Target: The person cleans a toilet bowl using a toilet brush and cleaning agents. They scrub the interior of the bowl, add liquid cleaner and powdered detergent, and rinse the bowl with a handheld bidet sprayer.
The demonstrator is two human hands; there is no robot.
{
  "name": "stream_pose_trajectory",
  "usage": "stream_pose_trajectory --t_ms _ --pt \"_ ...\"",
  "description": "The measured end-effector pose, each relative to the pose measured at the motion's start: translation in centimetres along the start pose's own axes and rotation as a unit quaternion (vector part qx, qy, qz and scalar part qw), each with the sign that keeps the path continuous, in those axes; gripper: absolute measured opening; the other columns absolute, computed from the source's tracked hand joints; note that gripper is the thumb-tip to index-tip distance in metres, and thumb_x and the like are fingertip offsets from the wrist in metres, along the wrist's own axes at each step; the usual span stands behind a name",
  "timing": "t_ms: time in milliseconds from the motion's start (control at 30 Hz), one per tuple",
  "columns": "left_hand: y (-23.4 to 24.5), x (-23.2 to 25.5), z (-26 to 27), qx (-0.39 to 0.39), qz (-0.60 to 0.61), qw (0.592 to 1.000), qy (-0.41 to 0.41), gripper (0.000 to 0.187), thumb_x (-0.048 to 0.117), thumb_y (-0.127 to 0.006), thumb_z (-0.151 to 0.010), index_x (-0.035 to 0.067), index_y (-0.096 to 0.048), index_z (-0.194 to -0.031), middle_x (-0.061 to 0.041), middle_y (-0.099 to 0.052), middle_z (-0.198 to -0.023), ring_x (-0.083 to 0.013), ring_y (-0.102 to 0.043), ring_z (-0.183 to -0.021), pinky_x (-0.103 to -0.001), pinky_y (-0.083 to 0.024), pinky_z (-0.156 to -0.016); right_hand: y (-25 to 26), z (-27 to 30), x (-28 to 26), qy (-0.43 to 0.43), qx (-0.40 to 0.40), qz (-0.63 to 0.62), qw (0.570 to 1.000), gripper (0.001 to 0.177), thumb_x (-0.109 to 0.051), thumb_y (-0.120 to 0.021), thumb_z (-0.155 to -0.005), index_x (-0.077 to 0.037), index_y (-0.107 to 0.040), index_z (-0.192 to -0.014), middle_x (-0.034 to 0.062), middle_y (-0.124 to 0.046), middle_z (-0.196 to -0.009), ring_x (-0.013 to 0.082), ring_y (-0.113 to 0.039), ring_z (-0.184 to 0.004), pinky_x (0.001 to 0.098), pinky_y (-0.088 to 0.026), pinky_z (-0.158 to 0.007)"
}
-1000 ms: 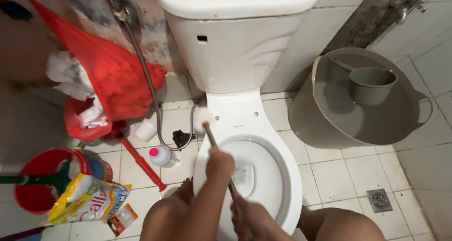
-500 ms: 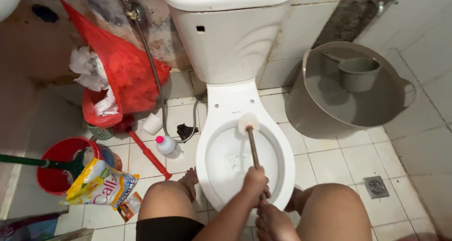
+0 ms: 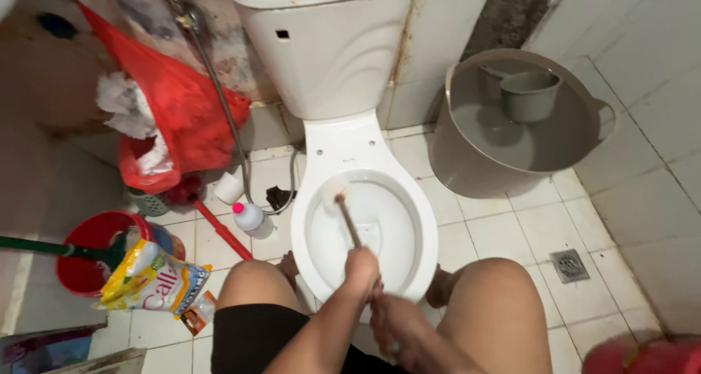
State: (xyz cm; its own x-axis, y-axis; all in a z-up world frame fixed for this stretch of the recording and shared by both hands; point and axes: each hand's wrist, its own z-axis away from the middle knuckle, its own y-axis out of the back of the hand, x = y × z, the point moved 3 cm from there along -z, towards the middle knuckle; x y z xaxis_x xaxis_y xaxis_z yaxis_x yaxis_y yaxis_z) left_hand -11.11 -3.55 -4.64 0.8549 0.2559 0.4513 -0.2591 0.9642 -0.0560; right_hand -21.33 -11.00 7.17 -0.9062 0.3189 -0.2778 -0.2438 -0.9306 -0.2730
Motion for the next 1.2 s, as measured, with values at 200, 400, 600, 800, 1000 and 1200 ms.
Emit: stream_pose_trajectory --t_ms 200,400,600,800,1000,1200 --pt "-8.2 -2.5 -7.2 -0.065 -0.081 0.995 0.013 0.024 0.013 -0.050 -0.097 -0.009 -0.061 -0.098 -0.023 -0.060 -0.070 -0.0320 -0.059 -0.058 -0.046 -0.045 -0.046 4.5 -0.5 -2.1 0.037 0.009 -0.133 0.990 0.031 -0.038 -0.048 -0.105 -0.013 -0.050 -0.087 -0.0008 -0.044 -0.062 0.0092 -0.027 -0.042 0.0247 -0.019 -0.037" --pt "-8.2 -4.3 -8.7 -0.096 -0.196 0.973 -0.071 0.022 0.010 -0.046 -0.097 -0.008 -0.059 -0.093 -0.023 -0.060 -0.068 -0.0324 -0.061 -0.055 -0.048 -0.048 -0.046 3.8 1.3 -1.5 0.036 0.048 -0.109 0.992 0.033 -0.040 -0.048 -0.105 -0.012 -0.050 -0.087 -0.0005 -0.042 -0.061 0.0117 -0.029 -0.045 0.0270 -0.023 -0.041" --pt "1.9 -0.7 -7.6 -0.055 0.039 0.998 0.004 0.020 0.021 -0.044 -0.101 0.005 -0.052 -0.091 -0.007 -0.042 -0.060 -0.0201 -0.040 -0.046 -0.037 -0.035 -0.042 -2.9 -0.7 -1.3 0.014 -0.018 0.002 1.000 0.021 -0.028 -0.048 -0.104 -0.013 -0.052 -0.090 -0.0014 -0.046 -0.062 0.0121 -0.035 -0.046 0.0280 -0.030 -0.042" --pt "2.6 -0.4 -6.5 -0.029 -0.007 0.999 -0.012 0.013 0.017 -0.043 -0.095 0.008 -0.051 -0.092 -0.007 -0.038 -0.060 -0.0219 -0.039 -0.047 -0.041 -0.033 -0.041 -3.3 -0.2 -0.9 0.032 -0.020 0.019 0.999 0.026 -0.029 -0.047 -0.104 -0.009 -0.054 -0.089 0.0021 -0.048 -0.061 0.0142 -0.039 -0.043 0.0307 -0.032 -0.039" --pt "-3.9 1.5 -10.8 -0.121 -0.067 0.990 0.012 0.009 0.008 -0.048 -0.093 0.003 -0.051 -0.085 -0.009 -0.048 -0.063 -0.0207 -0.044 -0.048 -0.038 -0.037 -0.041 -1.2 -2.4 -4.1 0.047 -0.003 -0.123 0.991 0.026 -0.033 -0.047 -0.104 -0.013 -0.050 -0.089 -0.0005 -0.049 -0.060 0.0110 -0.037 -0.043 0.0283 -0.030 -0.039" --pt "6.3 0.1 -4.3 -0.067 0.055 0.996 -0.010 0.025 0.024 -0.046 -0.099 0.005 -0.048 -0.083 -0.007 -0.045 -0.061 -0.0218 -0.041 -0.046 -0.039 -0.038 -0.043 -5.2 -1.0 0.0 0.036 -0.044 0.091 0.994 0.027 -0.030 -0.051 -0.104 -0.008 -0.054 -0.090 0.0029 -0.047 -0.058 0.0172 -0.045 -0.044 0.0347 -0.039 -0.042"
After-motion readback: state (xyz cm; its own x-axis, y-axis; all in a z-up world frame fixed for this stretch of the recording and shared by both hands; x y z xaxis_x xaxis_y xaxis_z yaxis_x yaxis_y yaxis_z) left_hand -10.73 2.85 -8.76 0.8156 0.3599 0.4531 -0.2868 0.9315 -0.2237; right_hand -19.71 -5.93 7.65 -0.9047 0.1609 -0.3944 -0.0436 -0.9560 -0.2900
